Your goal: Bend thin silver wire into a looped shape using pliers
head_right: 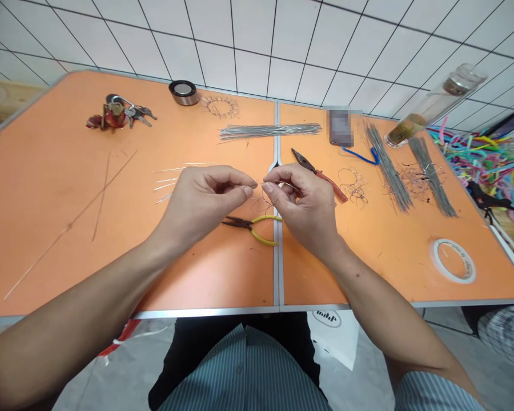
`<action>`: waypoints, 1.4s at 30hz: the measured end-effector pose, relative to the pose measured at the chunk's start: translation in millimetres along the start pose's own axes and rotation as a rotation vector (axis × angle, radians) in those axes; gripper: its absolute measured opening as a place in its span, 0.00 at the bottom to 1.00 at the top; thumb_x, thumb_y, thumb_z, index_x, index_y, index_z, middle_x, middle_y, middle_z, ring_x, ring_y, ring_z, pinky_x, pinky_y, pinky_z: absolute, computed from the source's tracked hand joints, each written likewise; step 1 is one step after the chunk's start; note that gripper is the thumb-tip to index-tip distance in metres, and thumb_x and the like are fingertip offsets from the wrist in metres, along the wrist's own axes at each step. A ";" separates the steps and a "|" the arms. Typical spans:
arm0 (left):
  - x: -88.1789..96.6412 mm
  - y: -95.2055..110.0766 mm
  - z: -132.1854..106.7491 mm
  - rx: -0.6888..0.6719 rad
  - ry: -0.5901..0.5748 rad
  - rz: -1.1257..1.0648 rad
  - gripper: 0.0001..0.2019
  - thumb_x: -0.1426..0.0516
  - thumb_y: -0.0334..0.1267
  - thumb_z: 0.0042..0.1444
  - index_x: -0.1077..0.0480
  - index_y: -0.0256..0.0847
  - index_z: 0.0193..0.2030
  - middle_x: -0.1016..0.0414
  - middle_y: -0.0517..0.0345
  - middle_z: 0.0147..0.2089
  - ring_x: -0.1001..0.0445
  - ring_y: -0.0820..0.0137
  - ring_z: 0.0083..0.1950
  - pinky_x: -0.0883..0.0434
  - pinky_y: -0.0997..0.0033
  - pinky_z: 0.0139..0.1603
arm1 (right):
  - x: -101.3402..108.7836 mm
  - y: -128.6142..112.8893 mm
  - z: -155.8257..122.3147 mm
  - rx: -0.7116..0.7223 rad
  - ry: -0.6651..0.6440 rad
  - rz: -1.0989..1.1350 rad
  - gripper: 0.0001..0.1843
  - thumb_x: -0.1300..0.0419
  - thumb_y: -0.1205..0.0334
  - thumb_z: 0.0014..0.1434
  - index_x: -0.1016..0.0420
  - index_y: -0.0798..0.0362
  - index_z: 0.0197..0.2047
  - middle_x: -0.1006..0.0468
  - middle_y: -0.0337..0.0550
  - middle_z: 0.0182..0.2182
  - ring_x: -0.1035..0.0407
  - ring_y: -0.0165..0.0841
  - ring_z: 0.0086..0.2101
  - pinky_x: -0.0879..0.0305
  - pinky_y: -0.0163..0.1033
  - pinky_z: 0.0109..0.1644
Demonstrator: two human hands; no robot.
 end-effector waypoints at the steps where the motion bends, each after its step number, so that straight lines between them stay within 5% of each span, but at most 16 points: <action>1: -0.3 -0.9 0.2 0.012 -0.007 -0.011 0.04 0.34 0.32 0.54 0.16 0.41 0.30 0.19 0.57 0.30 0.27 0.70 0.31 0.33 0.70 0.31 | -0.5 -0.3 0.1 0.004 -0.004 -0.006 0.03 0.30 0.60 0.66 0.19 0.45 0.38 0.18 0.40 0.34 0.30 0.33 0.31 0.29 0.43 0.34; 42: -9.7 -25.2 2.7 0.119 -0.132 -0.118 0.03 0.33 0.36 0.55 0.15 0.42 0.32 0.20 0.57 0.30 0.27 0.70 0.31 0.31 0.69 0.33 | -5.5 4.1 0.7 -0.018 -0.049 -0.025 0.06 0.30 0.64 0.65 0.19 0.45 0.36 0.18 0.42 0.34 0.25 0.36 0.34 0.26 0.44 0.34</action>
Point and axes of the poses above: each hand's wrist, its own z-axis towards the middle knuckle, its own x-axis out of the back of the hand, y = z × x, the point moved 10 cm from there along z, towards the middle knuckle
